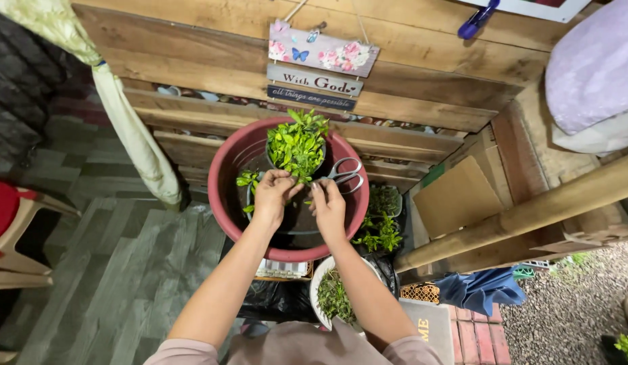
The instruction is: Pruning and cleaning small green plants in a pot.
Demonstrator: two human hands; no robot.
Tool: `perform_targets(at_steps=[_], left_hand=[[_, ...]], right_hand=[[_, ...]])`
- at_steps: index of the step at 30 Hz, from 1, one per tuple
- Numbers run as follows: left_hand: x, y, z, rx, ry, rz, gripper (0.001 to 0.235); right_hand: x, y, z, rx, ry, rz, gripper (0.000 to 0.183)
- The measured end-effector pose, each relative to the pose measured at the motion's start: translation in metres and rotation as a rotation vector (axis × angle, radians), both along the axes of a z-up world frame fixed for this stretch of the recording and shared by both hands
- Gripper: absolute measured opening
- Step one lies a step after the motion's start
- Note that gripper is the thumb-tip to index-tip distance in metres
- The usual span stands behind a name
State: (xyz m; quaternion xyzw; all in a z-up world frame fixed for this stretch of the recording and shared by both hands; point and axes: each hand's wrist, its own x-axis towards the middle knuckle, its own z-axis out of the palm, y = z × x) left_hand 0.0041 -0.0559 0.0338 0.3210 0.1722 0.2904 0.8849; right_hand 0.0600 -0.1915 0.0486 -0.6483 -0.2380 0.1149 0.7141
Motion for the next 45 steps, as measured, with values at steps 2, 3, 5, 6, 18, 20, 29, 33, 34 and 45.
perform_targets(at_steps=[2,3,5,6,18,20,29,33,34,45], left_hand=[[0.003,0.002,-0.024,0.02,-0.028,-0.037,0.014],[0.005,0.002,-0.035,0.041,-0.057,-0.078,0.014],[0.0,-0.001,-0.021,0.083,-0.023,-0.092,0.012],[-0.002,-0.002,-0.014,0.125,0.009,-0.102,0.011],[-0.009,-0.005,-0.003,0.515,0.136,-0.221,0.041],[-0.007,-0.005,-0.001,0.518,0.108,-0.194,0.039],[-0.002,0.001,0.001,0.038,0.079,-0.119,0.015],[-0.001,0.003,-0.012,0.161,0.096,-0.132,0.01],[-0.001,0.003,-0.013,0.162,0.097,-0.133,0.01],[-0.001,-0.003,-0.005,0.426,0.198,-0.23,0.016]], right_hand=[[0.0,0.004,0.003,-0.024,-0.009,0.025,0.012],[0.001,0.006,0.004,-0.046,-0.02,0.045,0.012],[0.007,0.006,0.001,-0.06,-0.024,0.043,0.01],[0.01,0.006,-0.001,-0.073,-0.031,0.044,0.009],[0.041,0.002,-0.036,0.003,0.057,0.176,0.018],[0.037,0.001,-0.026,-0.005,0.058,0.159,0.021],[0.03,-0.007,-0.007,0.02,0.102,0.146,0.016],[0.031,-0.007,-0.019,0.026,0.153,0.257,0.013],[0.031,-0.007,-0.019,0.028,0.154,0.256,0.013],[0.037,-0.008,-0.031,0.097,0.131,0.116,0.006]])
